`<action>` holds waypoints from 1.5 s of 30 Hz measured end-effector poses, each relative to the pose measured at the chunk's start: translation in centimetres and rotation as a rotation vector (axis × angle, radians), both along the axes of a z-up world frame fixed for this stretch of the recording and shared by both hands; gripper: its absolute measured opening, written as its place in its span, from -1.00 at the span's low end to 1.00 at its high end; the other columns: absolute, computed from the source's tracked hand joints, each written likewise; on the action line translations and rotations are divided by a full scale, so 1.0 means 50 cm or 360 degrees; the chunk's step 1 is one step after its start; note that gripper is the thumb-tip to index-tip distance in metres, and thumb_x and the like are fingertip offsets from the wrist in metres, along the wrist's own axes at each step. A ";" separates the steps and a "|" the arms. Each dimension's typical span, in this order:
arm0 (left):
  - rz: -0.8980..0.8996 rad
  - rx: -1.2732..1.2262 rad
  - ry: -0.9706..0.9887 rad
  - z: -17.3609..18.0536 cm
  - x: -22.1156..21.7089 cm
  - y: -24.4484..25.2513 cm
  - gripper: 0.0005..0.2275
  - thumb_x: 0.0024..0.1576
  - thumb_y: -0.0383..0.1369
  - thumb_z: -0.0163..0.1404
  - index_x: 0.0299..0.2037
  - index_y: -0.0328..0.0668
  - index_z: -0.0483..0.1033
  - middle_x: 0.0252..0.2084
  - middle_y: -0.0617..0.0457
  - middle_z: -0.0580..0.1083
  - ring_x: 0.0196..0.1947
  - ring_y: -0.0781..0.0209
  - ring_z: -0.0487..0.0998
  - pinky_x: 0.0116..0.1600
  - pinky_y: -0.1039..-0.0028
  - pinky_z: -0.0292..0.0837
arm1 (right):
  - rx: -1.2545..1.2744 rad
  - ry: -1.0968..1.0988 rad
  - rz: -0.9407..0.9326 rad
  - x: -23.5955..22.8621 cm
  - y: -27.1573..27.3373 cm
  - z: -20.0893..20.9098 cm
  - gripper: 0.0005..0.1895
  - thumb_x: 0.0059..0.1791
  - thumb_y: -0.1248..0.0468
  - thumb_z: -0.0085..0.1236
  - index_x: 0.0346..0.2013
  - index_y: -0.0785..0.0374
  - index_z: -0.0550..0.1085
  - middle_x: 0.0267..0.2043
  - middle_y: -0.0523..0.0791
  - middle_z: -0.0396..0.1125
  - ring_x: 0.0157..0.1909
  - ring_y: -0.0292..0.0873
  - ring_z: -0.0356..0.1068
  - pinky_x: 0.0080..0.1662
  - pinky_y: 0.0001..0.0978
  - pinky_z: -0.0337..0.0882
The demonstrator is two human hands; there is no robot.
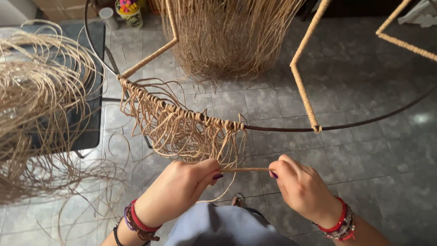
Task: Weaving natural fiber strands onto a furniture frame
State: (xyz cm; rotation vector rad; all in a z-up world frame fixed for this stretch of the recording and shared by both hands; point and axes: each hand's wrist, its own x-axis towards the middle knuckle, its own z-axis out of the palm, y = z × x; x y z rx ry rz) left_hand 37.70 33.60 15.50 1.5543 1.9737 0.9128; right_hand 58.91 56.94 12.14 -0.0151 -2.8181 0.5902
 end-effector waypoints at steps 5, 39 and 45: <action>-0.0027 0.0034 -0.0225 -0.006 0.032 0.011 -0.88 0.33 -0.34 -0.19 -0.22 -0.10 0.39 -0.46 -0.01 0.47 -0.53 -0.05 0.52 -0.37 0.31 0.36 | 0.0036 0.0069 0.0187 0.001 0.047 0.029 -0.79 0.00 0.51 -0.09 -0.17 0.20 0.42 -0.26 -0.18 0.37 -0.51 -0.16 0.33 -0.35 -0.36 0.36; -0.0228 0.0140 -0.0448 -0.017 0.149 0.162 -0.92 0.18 -0.37 -0.02 -0.36 -0.06 0.49 -0.46 0.00 0.51 -0.51 -0.01 0.54 -0.31 0.26 0.41 | -0.0885 0.0087 0.0678 -0.047 0.097 -0.020 -0.52 0.17 0.23 -0.21 0.39 0.31 0.22 -0.33 -0.14 0.36 -0.43 -0.21 0.38 -0.26 -0.35 0.44; 0.0019 0.0655 -0.0281 0.060 0.111 0.175 -0.83 0.36 -0.38 -0.26 -0.13 -0.28 0.38 -0.07 -0.13 0.43 -0.16 -0.04 0.52 -0.04 0.32 0.46 | -0.0224 0.0447 0.0612 -0.066 0.084 -0.023 -0.66 0.12 0.20 -0.15 -0.52 0.26 0.28 -0.49 -0.07 0.15 -0.53 -0.03 0.17 -0.44 -0.14 0.17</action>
